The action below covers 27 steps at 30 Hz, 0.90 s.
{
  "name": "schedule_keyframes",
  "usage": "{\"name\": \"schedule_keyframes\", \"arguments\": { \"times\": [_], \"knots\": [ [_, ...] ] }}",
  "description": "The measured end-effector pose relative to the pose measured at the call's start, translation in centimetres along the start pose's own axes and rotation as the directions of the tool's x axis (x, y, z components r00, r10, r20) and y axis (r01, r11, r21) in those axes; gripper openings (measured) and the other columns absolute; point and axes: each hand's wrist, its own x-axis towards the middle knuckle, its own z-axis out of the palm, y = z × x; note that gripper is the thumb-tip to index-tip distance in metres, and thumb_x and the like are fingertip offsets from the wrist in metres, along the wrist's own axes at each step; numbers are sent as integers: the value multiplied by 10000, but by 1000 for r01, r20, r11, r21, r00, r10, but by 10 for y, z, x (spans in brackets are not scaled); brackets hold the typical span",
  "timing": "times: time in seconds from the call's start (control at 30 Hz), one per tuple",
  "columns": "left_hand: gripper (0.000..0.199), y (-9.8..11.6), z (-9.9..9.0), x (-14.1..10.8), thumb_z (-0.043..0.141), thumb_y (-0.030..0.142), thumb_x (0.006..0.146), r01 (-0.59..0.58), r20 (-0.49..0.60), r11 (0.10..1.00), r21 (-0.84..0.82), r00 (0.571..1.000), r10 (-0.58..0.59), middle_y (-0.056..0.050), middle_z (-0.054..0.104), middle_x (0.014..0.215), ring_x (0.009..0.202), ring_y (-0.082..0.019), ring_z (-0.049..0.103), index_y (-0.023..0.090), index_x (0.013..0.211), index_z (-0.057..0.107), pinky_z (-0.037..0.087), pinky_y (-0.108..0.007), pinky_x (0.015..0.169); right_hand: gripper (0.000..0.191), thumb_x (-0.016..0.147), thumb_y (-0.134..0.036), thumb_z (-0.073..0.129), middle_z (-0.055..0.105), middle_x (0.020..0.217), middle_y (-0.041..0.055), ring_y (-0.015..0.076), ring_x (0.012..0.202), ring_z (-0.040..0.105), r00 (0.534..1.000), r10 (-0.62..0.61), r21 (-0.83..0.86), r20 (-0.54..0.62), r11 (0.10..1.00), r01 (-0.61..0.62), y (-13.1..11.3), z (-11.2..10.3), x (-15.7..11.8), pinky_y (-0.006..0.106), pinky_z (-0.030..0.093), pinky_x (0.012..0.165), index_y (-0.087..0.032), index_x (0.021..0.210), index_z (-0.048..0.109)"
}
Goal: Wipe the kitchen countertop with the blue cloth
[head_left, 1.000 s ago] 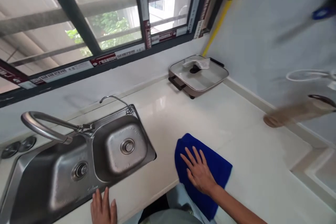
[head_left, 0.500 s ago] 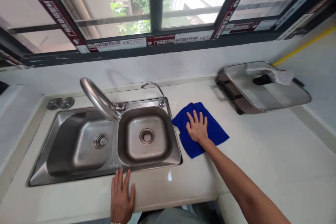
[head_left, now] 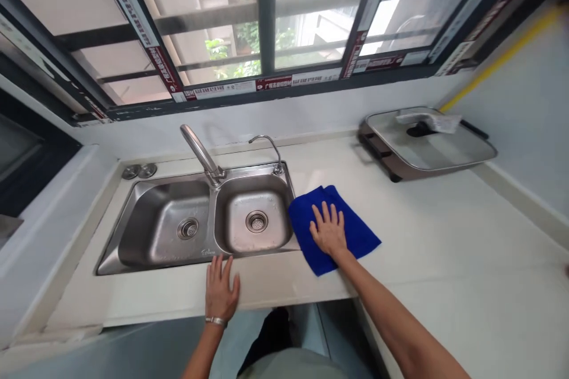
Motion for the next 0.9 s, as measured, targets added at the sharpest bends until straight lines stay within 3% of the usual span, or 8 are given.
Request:
{"name": "schedule_keyframes", "arguments": {
  "times": [0.2, 0.33, 0.47, 0.6, 0.7, 0.77, 0.9],
  "knots": [
    [462, 0, 2, 0, 468, 328, 944, 6, -29, 1000, -12, 1000, -7, -170, 487, 1481, 1467, -322, 319, 170, 1372, 538, 306, -588, 1187, 639, 961, -393, 409, 126, 1639, 116, 387, 1491, 97, 1000, -4, 116, -12, 993, 6, -53, -20, -87, 614, 133, 1189, -205, 1552, 259],
    [451, 6, -4, -7, 465, 279, 938, 8, -52, 995, -98, 999, -14, -214, 476, 1479, 1468, -339, 315, 119, 1354, 538, 321, -622, 1172, 648, 955, -316, 391, 97, 1639, 120, 388, 1491, 107, 996, -44, 176, -82, 983, 58, -70, -21, -134, 636, 143, 1185, -184, 1563, 207],
    [440, 8, -3, -15, 441, 214, 932, 4, -110, 993, -118, 994, -17, -201, 469, 1494, 1474, -305, 312, 119, 1351, 536, 372, -578, 1165, 687, 948, -262, 361, 77, 1636, 127, 402, 1485, 126, 978, -88, 217, -189, 968, 129, -86, -19, -159, 670, 185, 1163, -188, 1571, 80],
    [430, 5, -11, -37, 392, 141, 922, -55, -152, 981, -187, 988, 26, -152, 508, 1475, 1474, -244, 322, 151, 1313, 573, 441, -494, 1144, 720, 941, -239, 352, 48, 1634, 143, 441, 1479, 78, 973, -94, 228, -213, 963, 143, -137, -26, -173, 736, 174, 1130, -187, 1563, -6],
    [442, -17, -41, -67, 389, 105, 897, -188, -202, 954, -235, 969, 142, -127, 518, 1470, 1486, -248, 297, 185, 1273, 607, 467, -504, 1120, 750, 933, -232, 346, 36, 1636, 137, 450, 1478, 47, 967, -173, 247, -189, 944, 218, -196, -31, -175, 762, 178, 1108, -208, 1557, -71],
    [456, -44, -77, -93, 398, 96, 879, -228, -227, 951, -208, 957, 180, -103, 533, 1462, 1479, -252, 311, 217, 1257, 622, 487, -505, 1098, 777, 925, -241, 359, 39, 1638, 125, 448, 1479, 45, 946, -272, 266, -177, 912, 312, -238, -31, -172, 760, 181, 1108, -225, 1554, -96],
    [498, -110, -171, -151, 416, 91, 865, 4, -338, 999, -41, 941, -18, -77, 565, 1436, 1427, -268, 408, 267, 1292, 602, 507, -516, 1066, 824, 895, -257, 431, 61, 1641, 106, 442, 1481, 38, 860, -493, 274, -134, 815, 510, -323, -28, -157, 731, 148, 1139, -239, 1563, -51]
  ]
}}
